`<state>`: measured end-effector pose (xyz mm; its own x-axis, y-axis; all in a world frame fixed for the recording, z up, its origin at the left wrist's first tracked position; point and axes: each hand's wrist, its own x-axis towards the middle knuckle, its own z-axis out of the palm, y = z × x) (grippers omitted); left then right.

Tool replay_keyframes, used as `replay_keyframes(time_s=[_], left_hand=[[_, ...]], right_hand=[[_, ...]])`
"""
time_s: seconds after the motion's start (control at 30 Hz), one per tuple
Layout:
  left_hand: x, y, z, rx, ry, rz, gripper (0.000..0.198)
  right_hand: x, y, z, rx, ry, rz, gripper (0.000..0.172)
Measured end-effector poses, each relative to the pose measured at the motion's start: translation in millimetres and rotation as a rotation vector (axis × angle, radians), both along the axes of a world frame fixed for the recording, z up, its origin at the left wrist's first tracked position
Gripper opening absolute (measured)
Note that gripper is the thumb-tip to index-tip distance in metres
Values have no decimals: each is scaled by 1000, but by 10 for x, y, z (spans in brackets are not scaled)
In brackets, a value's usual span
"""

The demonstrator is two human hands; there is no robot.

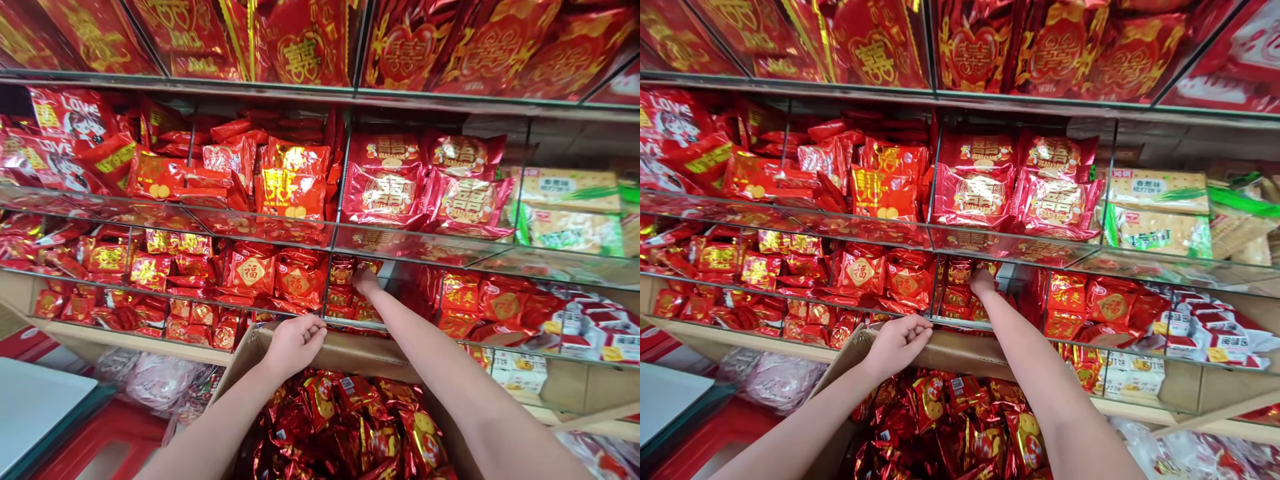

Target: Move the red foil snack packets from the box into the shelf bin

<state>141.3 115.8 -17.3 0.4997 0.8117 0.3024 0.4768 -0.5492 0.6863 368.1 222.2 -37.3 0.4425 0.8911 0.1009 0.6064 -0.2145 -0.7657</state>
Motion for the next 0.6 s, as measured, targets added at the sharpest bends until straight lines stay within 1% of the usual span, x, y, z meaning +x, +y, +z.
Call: replay_keyframes(time_s=[0.1, 0.13, 0.2, 0.3, 0.37, 0.47, 0.6], left_hand=[[3, 14, 9, 3, 6, 4, 16], [4, 16, 15, -6, 8, 5, 16], [5, 18, 26, -27, 11, 6, 17], [9, 11, 32, -37, 15, 4, 17], [15, 5, 31, -35, 13, 7, 17], [25, 1, 28, -28, 15, 15, 17], [27, 13, 23, -14, 22, 19, 17]], right_hand=[[47, 23, -29, -27, -31, 9, 14], [51, 23, -29, -32, -32, 7, 15], [42, 16, -17, -43, -28, -1, 27], [9, -2, 15, -48, -21, -25, 52], [-9, -10, 30, -46, -16, -42, 66], [-21, -15, 31, -44, -2, -46, 75], [-23, -34, 20, -39, 5, -40, 75]])
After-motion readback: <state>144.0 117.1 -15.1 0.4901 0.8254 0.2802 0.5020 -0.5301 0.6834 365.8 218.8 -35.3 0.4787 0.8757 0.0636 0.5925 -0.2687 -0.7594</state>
